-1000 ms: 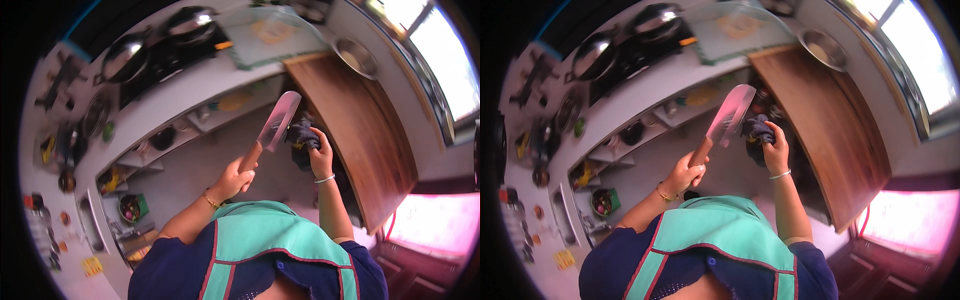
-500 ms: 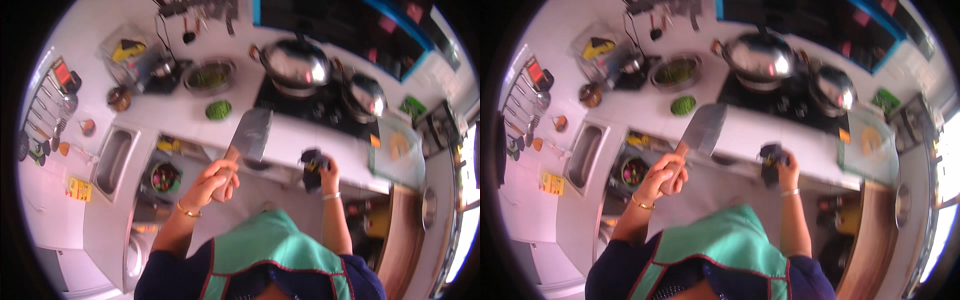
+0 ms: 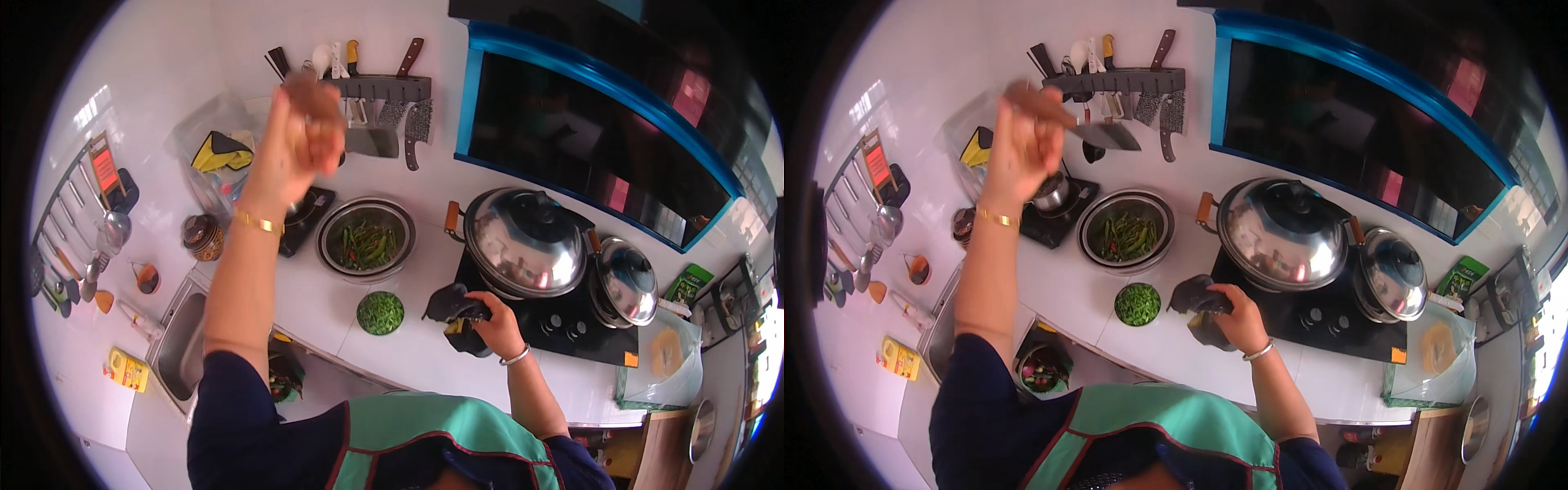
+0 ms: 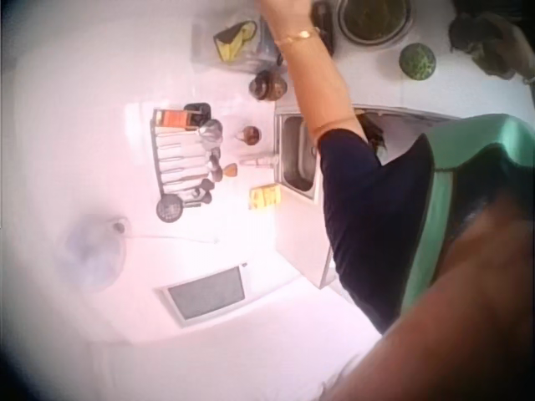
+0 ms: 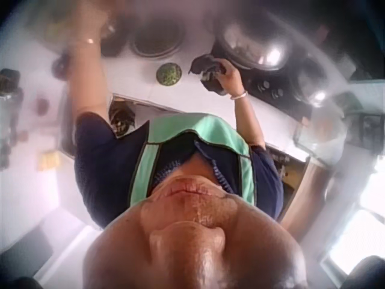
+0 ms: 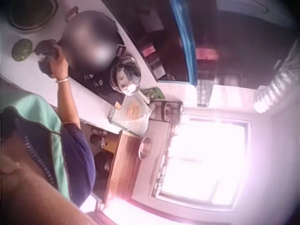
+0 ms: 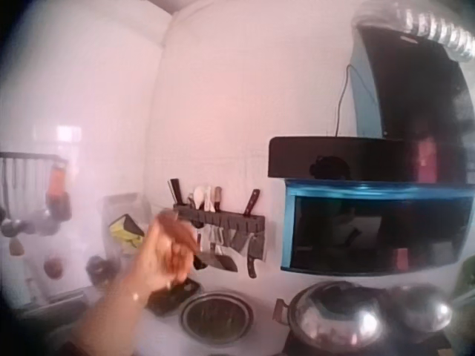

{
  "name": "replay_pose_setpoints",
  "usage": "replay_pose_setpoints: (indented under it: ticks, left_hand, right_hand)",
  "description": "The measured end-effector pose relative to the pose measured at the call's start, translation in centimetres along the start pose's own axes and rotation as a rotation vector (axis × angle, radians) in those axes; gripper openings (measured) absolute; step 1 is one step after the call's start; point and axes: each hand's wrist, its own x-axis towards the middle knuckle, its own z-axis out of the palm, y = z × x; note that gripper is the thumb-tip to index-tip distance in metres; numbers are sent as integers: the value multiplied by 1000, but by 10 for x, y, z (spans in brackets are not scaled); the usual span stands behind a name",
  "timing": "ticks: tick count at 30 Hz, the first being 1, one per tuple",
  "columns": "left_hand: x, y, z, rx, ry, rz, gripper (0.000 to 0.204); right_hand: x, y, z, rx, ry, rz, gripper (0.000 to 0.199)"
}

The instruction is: The person chops greens with a cleaver and puts them into a bowl, then kneads dough in a large metal basin before covering it with a lid.

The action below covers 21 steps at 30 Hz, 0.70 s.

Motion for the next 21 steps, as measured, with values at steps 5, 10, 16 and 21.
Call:
replay_pose_setpoints:
  ticks: [5, 10, 16, 21]
  left_hand:
    - [124, 17, -46, 86, -49, 54, 54]
    - [217, 10, -99, -30, -110, -50, 51]
    - [301, -1, -131, -73, -87, -3, 48]
    - [336, -7, -159, -64, -109, -4, 47]
  right_hand:
    - [29, -8, 39, 44, -56, -2, 47]
    - [117, -79, 50, 76, 65, -105, 52]
    - [269, -127, 36, -70, 159, -284, 51]
    - [379, -164, 16, -399, 101, -482, 63]
